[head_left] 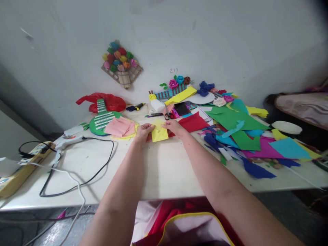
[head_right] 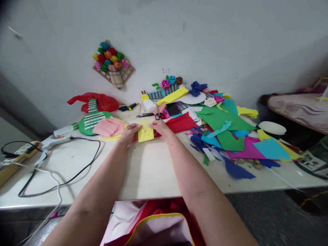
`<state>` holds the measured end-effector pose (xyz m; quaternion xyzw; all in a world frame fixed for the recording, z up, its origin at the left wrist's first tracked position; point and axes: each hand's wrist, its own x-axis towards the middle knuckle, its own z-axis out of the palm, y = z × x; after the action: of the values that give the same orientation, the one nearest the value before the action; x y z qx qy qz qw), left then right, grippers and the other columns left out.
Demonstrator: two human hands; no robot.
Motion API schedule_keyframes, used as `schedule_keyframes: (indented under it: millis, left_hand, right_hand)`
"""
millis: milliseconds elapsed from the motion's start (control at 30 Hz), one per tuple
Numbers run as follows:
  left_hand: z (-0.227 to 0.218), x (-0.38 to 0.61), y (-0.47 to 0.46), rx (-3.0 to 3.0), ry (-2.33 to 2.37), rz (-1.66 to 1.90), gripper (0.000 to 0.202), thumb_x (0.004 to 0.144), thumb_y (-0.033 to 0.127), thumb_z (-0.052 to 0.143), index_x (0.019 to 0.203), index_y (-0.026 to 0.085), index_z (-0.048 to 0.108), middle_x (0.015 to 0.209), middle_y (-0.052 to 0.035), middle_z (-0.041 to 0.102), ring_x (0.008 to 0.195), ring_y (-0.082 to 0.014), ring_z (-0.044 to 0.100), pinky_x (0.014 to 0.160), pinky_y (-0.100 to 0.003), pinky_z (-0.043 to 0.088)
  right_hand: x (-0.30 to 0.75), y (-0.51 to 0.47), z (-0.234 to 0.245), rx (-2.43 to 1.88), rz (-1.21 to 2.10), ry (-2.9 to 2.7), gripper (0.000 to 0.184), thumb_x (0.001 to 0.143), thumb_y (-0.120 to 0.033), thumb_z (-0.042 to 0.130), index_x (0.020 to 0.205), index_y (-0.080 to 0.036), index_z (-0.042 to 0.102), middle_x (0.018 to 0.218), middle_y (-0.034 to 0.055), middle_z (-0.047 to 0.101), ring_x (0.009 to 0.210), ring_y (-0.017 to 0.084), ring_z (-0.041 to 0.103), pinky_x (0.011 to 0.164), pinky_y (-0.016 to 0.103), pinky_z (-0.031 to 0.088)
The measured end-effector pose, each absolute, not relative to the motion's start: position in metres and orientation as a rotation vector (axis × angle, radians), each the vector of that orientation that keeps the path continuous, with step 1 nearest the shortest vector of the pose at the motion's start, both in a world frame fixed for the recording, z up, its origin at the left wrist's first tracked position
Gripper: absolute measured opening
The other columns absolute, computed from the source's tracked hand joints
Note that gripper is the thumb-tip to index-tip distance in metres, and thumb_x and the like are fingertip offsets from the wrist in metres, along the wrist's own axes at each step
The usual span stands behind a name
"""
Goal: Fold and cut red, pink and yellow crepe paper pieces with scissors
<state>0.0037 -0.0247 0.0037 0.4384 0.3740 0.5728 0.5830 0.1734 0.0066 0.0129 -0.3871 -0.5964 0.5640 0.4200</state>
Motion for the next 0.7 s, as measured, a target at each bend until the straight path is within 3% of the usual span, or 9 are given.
schedule_keyframes:
  millis: [233, 500, 700]
  left_hand:
    - [0.0015, 0.0018, -0.0220, 1.045, 0.819, 1.328, 0.032, 0.053, 0.028, 0.077, 0.074, 0.013, 0.059, 0.062, -0.0017, 0.065, 0.060, -0.0173, 0.064, 0.061, -0.030, 0.050]
    - [0.0067, 0.0017, -0.0251, 1.000, 0.793, 1.303, 0.032, 0.049, 0.016, 0.075, 0.077, 0.012, 0.060, 0.061, -0.0038, 0.066, 0.059, -0.0188, 0.064, 0.061, -0.031, 0.051]
    - [0.0069, 0.0024, -0.0241, 0.952, 0.777, 1.342, 0.025, 0.052, 0.013, 0.069, 0.076, 0.012, 0.060, 0.063, -0.0043, 0.066, 0.061, -0.0184, 0.065, 0.064, -0.032, 0.052]
  right_hand:
    - [0.1737, 0.0080, 0.0133, -0.934, 1.393, -1.459, 0.013, 0.063, -0.023, 0.069, 0.068, -0.015, 0.060, 0.052, -0.0039, 0.058, 0.043, 0.010, 0.051, 0.039, 0.021, 0.040]
    - [0.1751, 0.0135, 0.0084, -0.860, 1.454, -1.398, 0.021, 0.062, -0.020, 0.069, 0.082, -0.015, 0.067, 0.063, -0.0014, 0.065, 0.048, 0.010, 0.054, 0.043, 0.021, 0.042]
    - [0.1752, 0.0121, 0.0092, -0.860, 1.430, -1.421, 0.020, 0.064, -0.016, 0.064, 0.083, -0.016, 0.070, 0.064, -0.0003, 0.066, 0.048, 0.009, 0.054, 0.045, 0.022, 0.044]
